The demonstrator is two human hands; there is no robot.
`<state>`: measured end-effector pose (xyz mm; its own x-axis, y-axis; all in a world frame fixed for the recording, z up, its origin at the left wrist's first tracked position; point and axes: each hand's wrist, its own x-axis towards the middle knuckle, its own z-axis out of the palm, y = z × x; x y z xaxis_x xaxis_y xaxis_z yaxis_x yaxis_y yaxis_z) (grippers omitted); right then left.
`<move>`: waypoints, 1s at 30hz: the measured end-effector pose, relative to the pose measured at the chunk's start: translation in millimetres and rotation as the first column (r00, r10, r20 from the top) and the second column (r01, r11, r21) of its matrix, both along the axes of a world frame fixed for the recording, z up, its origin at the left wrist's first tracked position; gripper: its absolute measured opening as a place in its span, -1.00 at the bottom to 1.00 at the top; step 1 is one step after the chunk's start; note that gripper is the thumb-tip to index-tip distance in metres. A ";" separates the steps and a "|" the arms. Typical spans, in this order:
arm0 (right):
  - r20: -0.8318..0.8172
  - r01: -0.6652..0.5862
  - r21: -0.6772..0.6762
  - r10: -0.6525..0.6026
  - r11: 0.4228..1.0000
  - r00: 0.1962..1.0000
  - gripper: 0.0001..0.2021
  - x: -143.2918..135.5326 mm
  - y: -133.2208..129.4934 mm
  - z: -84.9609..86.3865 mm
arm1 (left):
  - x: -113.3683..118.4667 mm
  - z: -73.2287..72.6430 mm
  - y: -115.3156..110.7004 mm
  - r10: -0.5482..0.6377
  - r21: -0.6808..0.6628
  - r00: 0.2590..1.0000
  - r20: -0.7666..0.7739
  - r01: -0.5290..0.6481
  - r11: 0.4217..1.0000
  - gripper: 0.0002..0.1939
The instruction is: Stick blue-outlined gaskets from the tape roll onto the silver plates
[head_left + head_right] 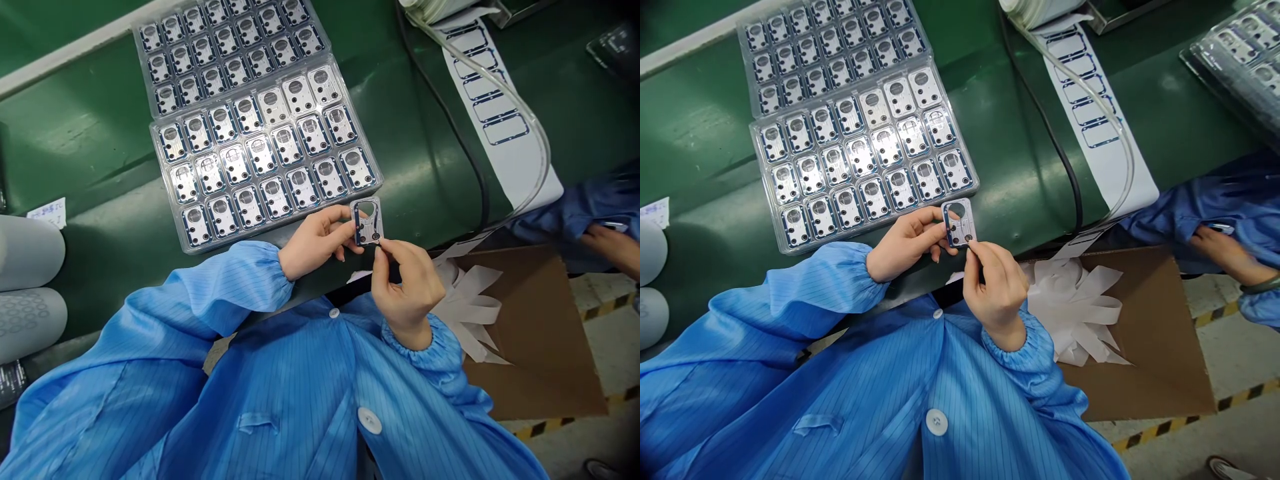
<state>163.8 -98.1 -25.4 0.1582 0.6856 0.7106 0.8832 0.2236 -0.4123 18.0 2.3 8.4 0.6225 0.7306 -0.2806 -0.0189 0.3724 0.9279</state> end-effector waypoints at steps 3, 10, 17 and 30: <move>0.017 0.000 0.000 0.000 1.000 1.000 -0.75 -0.3 -0.6 2.2 | 0.0 0.9 -0.3 0.007 -0.013 1.000 -0.010 -0.007 1.000 -0.77; -0.055 -0.022 -0.106 0.016 0.994 0.998 -0.76 0.0 -2.9 7.3 | 0.2 1.2 -1.0 0.035 -0.027 0.999 -0.007 -0.035 0.999 -0.73; -0.172 -0.071 -0.146 0.045 0.987 0.984 -0.75 -1.1 -2.8 16.1 | 1.8 -0.2 -1.4 0.038 -0.031 0.999 0.010 -0.038 0.999 -0.80; -0.296 -0.066 -0.218 -0.002 0.974 0.955 -0.77 1.6 -4.8 17.2 | 0.1 -2.4 -0.3 0.014 0.010 1.000 0.018 -0.014 1.000 -0.79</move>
